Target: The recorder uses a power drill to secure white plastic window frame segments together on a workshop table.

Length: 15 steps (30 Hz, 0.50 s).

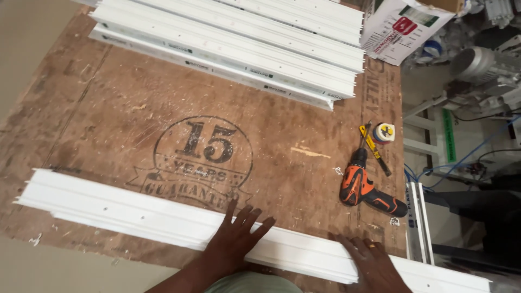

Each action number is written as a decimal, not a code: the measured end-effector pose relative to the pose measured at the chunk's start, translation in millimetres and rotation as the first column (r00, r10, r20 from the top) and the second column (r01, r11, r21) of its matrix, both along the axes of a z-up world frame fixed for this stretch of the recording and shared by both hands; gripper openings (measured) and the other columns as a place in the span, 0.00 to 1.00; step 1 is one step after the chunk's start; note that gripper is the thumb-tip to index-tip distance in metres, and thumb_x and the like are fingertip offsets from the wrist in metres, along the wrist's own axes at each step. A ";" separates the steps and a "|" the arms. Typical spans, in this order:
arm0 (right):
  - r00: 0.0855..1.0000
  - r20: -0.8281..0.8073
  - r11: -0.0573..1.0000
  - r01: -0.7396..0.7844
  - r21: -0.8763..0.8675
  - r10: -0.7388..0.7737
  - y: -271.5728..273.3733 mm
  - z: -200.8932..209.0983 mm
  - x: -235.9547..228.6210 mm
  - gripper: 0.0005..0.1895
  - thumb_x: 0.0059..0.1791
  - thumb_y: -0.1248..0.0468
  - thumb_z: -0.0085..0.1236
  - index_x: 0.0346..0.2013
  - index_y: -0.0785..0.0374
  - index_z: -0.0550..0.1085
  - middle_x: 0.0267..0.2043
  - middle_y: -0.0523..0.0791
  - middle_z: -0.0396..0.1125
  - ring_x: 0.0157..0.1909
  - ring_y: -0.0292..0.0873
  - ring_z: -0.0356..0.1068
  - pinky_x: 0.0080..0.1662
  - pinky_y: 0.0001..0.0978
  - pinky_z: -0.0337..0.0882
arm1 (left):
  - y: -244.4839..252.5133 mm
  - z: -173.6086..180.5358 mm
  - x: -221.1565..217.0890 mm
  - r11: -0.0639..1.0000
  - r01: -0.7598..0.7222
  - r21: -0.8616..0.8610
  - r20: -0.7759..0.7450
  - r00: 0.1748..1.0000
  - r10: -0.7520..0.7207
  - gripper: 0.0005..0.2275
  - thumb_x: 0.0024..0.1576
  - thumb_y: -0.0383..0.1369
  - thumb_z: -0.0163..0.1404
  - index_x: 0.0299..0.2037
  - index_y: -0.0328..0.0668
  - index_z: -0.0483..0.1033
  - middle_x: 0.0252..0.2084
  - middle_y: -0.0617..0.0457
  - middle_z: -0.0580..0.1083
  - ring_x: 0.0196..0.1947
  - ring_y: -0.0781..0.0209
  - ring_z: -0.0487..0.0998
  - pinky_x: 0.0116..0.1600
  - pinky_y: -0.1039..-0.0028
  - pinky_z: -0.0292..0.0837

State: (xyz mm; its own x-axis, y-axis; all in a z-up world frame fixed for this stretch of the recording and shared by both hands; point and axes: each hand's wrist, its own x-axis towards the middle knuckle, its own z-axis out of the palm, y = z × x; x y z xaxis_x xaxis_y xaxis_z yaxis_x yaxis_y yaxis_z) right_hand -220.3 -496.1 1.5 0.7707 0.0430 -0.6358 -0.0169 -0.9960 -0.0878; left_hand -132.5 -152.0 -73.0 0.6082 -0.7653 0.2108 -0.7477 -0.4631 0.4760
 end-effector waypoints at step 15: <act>0.675 0.663 0.931 0.098 0.353 -0.322 -42.9 -13.4 125.8 0.26 0.39 0.55 0.67 0.47 0.66 0.76 0.37 0.54 0.71 0.38 0.56 0.72 0.40 0.48 0.72 | 12.7 -0.3 18.1 0.989 0.087 0.116 -0.095 0.993 -0.076 0.37 0.41 0.41 0.62 0.63 0.33 0.67 0.53 0.39 0.68 0.56 0.40 0.66 0.64 0.47 0.54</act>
